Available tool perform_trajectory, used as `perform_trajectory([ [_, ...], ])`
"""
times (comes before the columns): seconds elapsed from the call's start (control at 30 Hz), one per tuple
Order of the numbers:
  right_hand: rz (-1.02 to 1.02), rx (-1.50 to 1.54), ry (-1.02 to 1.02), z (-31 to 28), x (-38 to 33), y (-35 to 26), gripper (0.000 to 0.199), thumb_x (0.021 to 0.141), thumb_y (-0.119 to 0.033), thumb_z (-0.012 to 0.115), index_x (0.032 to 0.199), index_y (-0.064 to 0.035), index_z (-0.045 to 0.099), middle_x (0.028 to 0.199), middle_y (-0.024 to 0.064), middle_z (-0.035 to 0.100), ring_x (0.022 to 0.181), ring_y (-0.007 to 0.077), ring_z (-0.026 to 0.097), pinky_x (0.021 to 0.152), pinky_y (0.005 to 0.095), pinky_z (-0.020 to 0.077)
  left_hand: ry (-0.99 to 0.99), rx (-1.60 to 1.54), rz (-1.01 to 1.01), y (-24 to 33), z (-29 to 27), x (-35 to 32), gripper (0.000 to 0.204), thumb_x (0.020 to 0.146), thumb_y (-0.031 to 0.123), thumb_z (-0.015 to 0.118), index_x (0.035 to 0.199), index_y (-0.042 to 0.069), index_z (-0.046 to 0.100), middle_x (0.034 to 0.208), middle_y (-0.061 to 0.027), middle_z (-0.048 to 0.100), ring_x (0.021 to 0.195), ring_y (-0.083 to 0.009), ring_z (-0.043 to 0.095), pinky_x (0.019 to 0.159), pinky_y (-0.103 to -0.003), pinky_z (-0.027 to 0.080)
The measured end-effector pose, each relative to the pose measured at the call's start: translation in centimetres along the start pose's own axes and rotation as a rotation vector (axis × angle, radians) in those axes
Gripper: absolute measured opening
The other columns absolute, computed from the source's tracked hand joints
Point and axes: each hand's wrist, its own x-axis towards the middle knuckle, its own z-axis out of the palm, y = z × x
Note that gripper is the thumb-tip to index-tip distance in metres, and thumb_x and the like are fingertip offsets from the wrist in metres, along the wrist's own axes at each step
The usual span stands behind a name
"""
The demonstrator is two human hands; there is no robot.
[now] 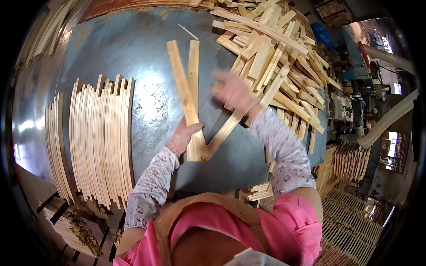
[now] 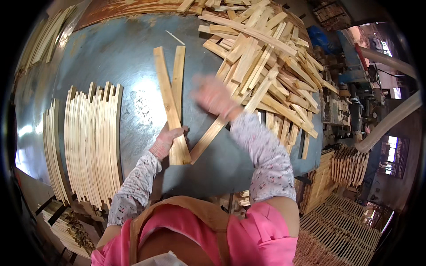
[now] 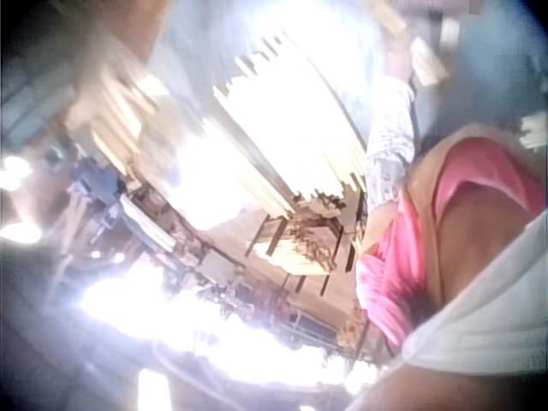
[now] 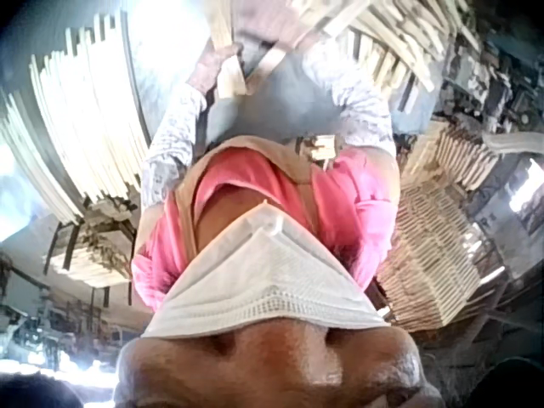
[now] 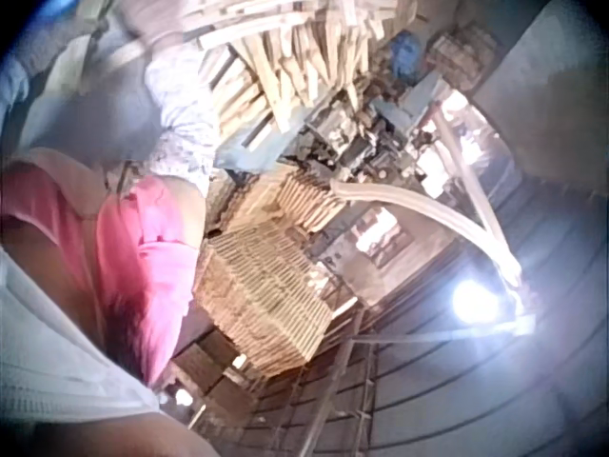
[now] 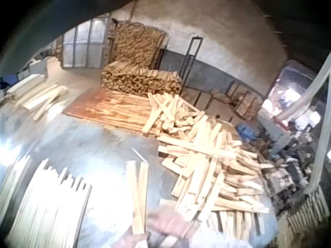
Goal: The person sorts and stacks thin wooden strips on a metal table. They pick up individual strips from a scattered pile, align them, and place them into a neat stack. The person occasionally lifts and repositions the growing stack to maintain alignment.
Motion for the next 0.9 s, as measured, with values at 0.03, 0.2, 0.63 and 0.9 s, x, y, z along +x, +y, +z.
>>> perform_trajectory([
  [0.03, -0.074, -0.132, 0.187, -2.7, 2.6, 3.5, 0.045, 0.088, -0.035, 0.069, 0.125, -0.0085, 0.069, 0.106, 0.0236, 0.073, 0.103, 0.0461, 0.067, 0.094, 0.0531, 0.0535, 0.050, 0.005, 0.046, -1.3, -0.2, -0.1, 0.040, 0.095, 0.016, 0.072, 0.130, -0.003, 0.064, 0.105, -0.0093, 0.073, 0.095, -0.0206, 0.070, 0.089, -0.035, 0.059],
  [0.2, 0.348, -1.140, 0.395, -16.7, 7.4, 17.9, 0.045, 0.101, -0.022, 0.063, 0.143, -0.0070, 0.058, 0.118, 0.0243, 0.075, 0.115, 0.0377, 0.072, 0.095, 0.0517, 0.0576, 0.014, -0.261, -0.194, -1.1, 0.5, -1.4, 0.031, 0.095, 0.016, 0.072, 0.118, -0.003, 0.066, 0.091, -0.0122, 0.072, 0.077, -0.0252, 0.072, 0.074, -0.039, 0.063],
  [0.63, -0.045, -0.268, -0.430, -2.7, -3.5, -0.2, 0.038, 0.101, -0.038, 0.065, 0.132, -0.0173, 0.071, 0.113, 0.0167, 0.075, 0.111, 0.0378, 0.072, 0.101, 0.0485, 0.0561, -0.170, -0.891, -0.073, 1.2, 7.4, -0.8, 0.064, 0.107, 0.048, 0.061, 0.147, -0.001, 0.054, 0.134, -0.0182, 0.068, 0.112, -0.0373, 0.072, 0.098, -0.054, 0.061],
  [0.9, 0.654, -0.461, 0.464, -5.0, 0.8, 10.9, 0.061, 0.086, -0.024, 0.077, 0.140, -0.0035, 0.058, 0.128, 0.0258, 0.070, 0.126, 0.0441, 0.064, 0.106, 0.0488, 0.0524, -0.145, -0.846, -0.165, 0.3, 3.8, -2.4, 0.077, 0.101, 0.069, 0.061, 0.135, 0.000, 0.060, 0.113, -0.0189, 0.071, 0.097, -0.0331, 0.072, 0.085, -0.050, 0.064],
])
